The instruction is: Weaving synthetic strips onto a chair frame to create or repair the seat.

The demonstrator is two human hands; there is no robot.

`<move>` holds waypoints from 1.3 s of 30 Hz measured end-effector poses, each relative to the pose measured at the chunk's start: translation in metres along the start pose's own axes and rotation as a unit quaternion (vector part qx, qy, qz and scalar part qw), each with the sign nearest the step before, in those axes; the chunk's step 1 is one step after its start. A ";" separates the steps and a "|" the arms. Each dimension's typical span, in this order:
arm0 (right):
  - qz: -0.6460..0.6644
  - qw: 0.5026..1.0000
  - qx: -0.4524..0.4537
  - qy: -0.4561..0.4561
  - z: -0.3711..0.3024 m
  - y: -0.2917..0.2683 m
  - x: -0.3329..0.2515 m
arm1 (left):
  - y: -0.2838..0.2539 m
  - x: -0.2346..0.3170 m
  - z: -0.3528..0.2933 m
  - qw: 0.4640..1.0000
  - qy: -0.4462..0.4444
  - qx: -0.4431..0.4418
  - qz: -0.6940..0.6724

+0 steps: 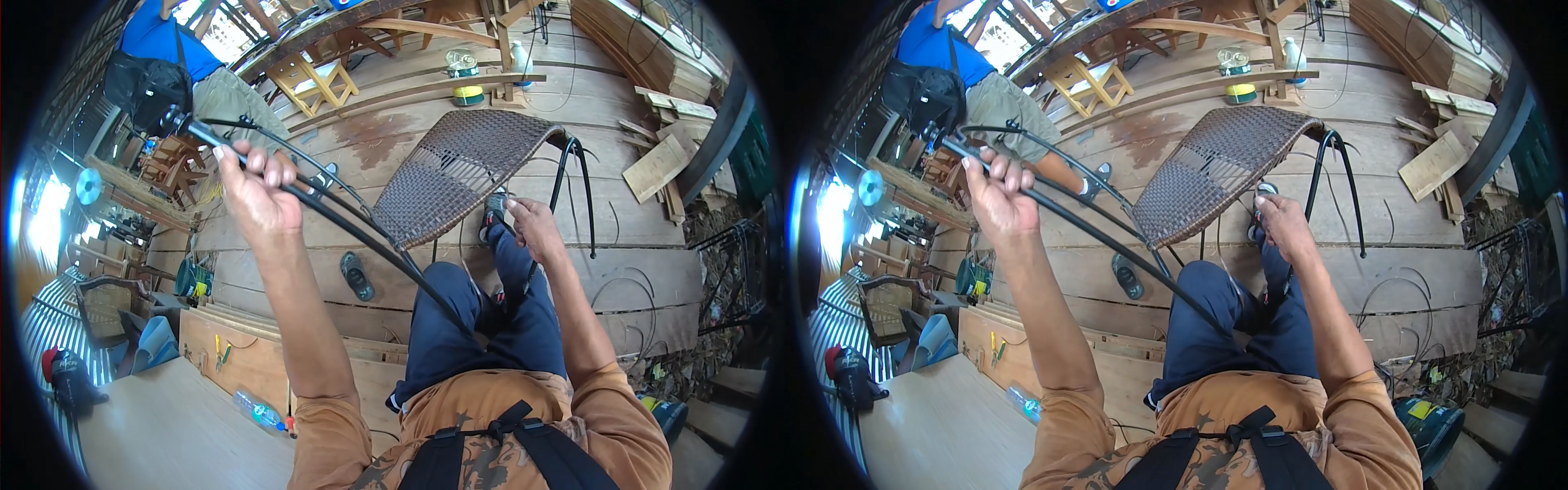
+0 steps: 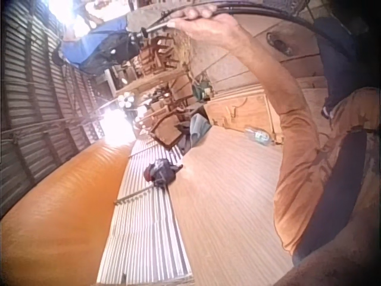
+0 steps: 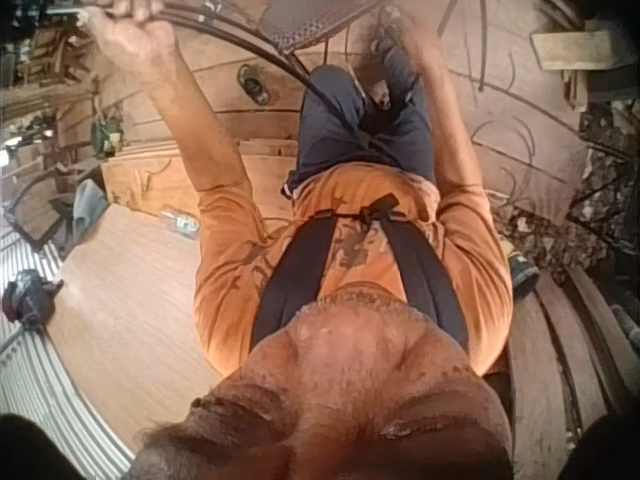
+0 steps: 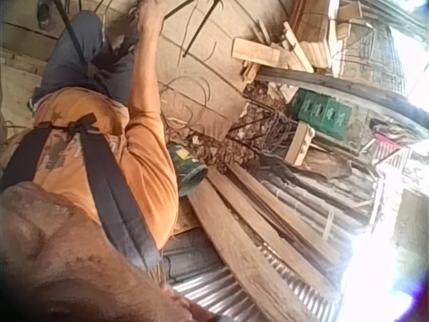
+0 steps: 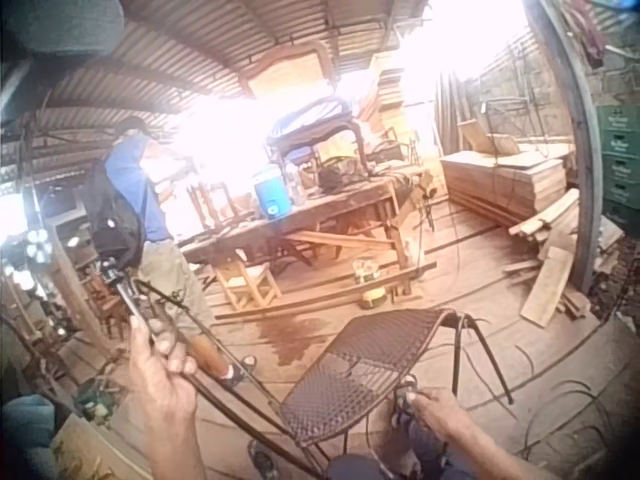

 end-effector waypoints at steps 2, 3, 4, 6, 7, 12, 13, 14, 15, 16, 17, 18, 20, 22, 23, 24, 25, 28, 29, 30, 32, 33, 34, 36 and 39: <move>0.000 1.000 -0.010 0.004 -0.002 -0.001 0.001 | 0.007 -0.005 -0.011 0.995 0.005 -0.009 -0.097; 0.002 1.000 -0.002 0.005 -0.003 -0.003 0.001 | 0.011 -0.001 -0.013 0.997 0.011 -0.005 -0.074; 0.002 1.000 -0.003 0.009 -0.004 -0.002 0.000 | 0.017 0.005 -0.017 0.998 0.019 -0.008 -0.061; -0.025 1.000 0.000 0.019 -0.001 -0.004 -0.001 | 0.027 0.010 -0.022 0.998 0.035 -0.019 -0.051; -0.017 1.000 0.006 0.020 0.001 -0.003 -0.003 | 0.026 0.012 -0.025 0.997 0.041 -0.020 -0.061; -0.232 0.972 -0.019 -0.018 0.028 0.011 -0.023 | 0.031 0.026 -0.030 0.997 0.068 -0.020 -0.024; -0.287 0.955 -0.043 -0.062 0.037 0.019 -0.030 | 0.025 0.030 -0.031 0.996 0.086 -0.001 -0.008; -0.284 0.956 -0.042 -0.057 0.045 0.019 -0.031 | 0.015 0.030 -0.029 0.996 0.093 -0.002 -0.001; -0.332 0.940 -0.050 -0.055 0.051 0.023 -0.036 | 0.006 0.030 -0.030 0.995 0.099 0.013 0.009; -0.379 0.922 -0.057 -0.053 0.058 0.028 -0.041 | -0.007 0.030 -0.030 0.995 0.102 0.015 0.006; -0.376 0.924 -0.058 -0.047 0.062 0.032 -0.046 | -0.014 0.029 -0.032 0.995 0.102 0.020 0.005; -0.421 0.904 -0.054 -0.042 0.066 0.038 -0.054 | -0.017 0.026 -0.031 0.995 0.095 0.020 0.006; -0.475 0.878 -0.047 -0.039 0.074 0.038 -0.055 | -0.003 0.031 -0.040 0.992 0.119 0.018 0.035; -0.506 0.860 -0.064 0.002 0.071 0.035 -0.060 | 0.011 0.031 -0.047 0.991 0.129 0.020 0.033; -0.505 0.861 -0.061 0.004 0.070 0.033 -0.056 | 0.016 0.032 -0.050 0.988 0.148 0.019 0.031; -0.490 0.869 -0.064 -0.005 0.068 0.030 -0.051 | 0.018 0.033 -0.054 0.987 0.154 0.017 0.044; -0.474 0.878 -0.061 -0.016 0.068 0.028 -0.050 | 0.019 0.033 -0.055 0.986 0.156 0.020 0.050; -0.479 0.877 -0.037 -0.009 0.061 0.026 -0.046 | 0.018 0.030 -0.060 0.991 0.134 0.007 0.030; -0.472 0.881 -0.033 -0.006 0.058 0.026 -0.048 | 0.018 0.028 -0.058 0.991 0.128 -0.015 0.016; -0.469 0.882 -0.028 -0.004 0.060 0.026 -0.051 | 0.019 0.027 -0.055 0.992 0.118 -0.044 0.013; -0.513 0.858 -0.033 0.000 0.062 0.030 -0.055 | 0.024 0.026 -0.052 0.993 0.100 -0.066 0.010; -0.512 0.858 -0.036 0.007 0.068 0.030 -0.052 | 0.027 0.027 -0.047 0.991 0.111 -0.078 0.009; -0.466 0.884 -0.030 -0.026 0.073 0.027 -0.054 | 0.030 0.027 -0.047 0.989 0.121 -0.087 0.007; -0.415 0.908 -0.022 -0.050 0.085 0.023 -0.057 | 0.025 0.025 -0.048 0.989 0.115 -0.092 -0.015; -0.452 0.887 -0.052 -0.079 0.076 0.044 -0.058 | 0.009 0.030 -0.059 0.992 0.103 -0.076 -0.010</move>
Point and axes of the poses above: each hand's wrist, its own z-axis towards the middle knuckle, its own y-axis out of the palm, x = y × z, the point moved 8 cm from there along z, towards the middle knuckle, and after that the axes turned 15 degrees about -x, right-handed, at the moved point
